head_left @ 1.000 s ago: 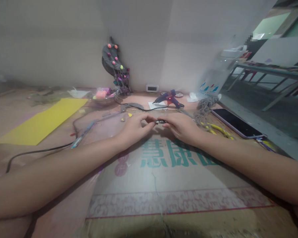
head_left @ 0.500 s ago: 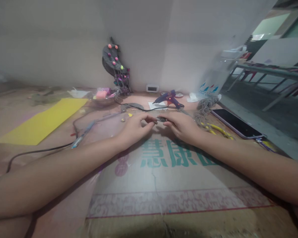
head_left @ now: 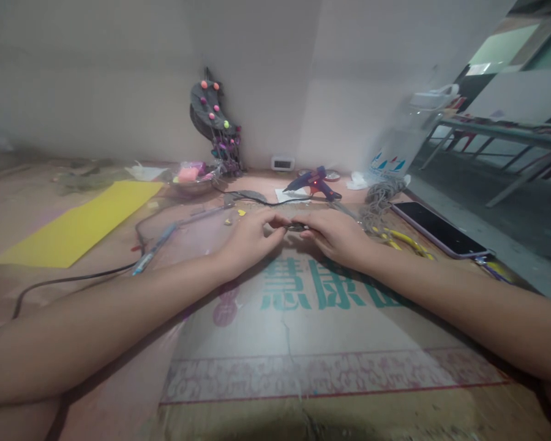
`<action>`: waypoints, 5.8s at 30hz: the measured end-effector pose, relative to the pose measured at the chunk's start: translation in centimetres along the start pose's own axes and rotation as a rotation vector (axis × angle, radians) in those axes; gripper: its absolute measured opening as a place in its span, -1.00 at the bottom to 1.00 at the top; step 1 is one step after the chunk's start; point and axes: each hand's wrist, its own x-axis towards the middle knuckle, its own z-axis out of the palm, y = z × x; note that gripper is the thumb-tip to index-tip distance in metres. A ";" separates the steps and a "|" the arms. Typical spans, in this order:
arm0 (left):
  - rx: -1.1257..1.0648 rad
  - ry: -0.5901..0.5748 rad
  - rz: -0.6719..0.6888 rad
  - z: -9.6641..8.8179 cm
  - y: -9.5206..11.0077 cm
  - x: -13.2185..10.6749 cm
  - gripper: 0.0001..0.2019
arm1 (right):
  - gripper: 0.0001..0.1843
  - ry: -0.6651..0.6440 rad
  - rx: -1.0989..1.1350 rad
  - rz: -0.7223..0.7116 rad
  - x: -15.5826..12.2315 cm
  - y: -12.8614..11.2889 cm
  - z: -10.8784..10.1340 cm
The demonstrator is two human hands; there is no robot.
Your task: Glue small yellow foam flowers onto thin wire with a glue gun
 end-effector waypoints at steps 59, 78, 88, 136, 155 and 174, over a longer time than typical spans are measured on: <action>-0.403 -0.057 -0.248 0.0 -0.8 0.8 -0.79 | -0.60 0.090 0.065 0.133 -0.2 0.4 0.3; -0.552 -0.100 -0.284 0.3 -0.9 0.7 -0.79 | -0.64 0.059 0.065 0.078 0.0 0.5 0.4; -0.480 -0.151 -0.271 0.2 -1.1 0.6 -0.77 | -0.67 0.023 0.031 0.062 0.0 0.3 0.3; -0.167 -0.027 -0.181 -0.4 0.6 0.3 -0.82 | -0.70 0.012 0.027 0.111 0.0 0.3 0.4; -0.164 -0.036 -0.196 -0.4 0.8 0.2 -0.83 | -0.69 0.022 0.050 0.129 0.0 0.2 0.1; -0.365 -0.024 -0.238 0.1 -0.4 0.7 -0.82 | -0.64 0.060 0.081 0.069 -0.2 0.4 0.4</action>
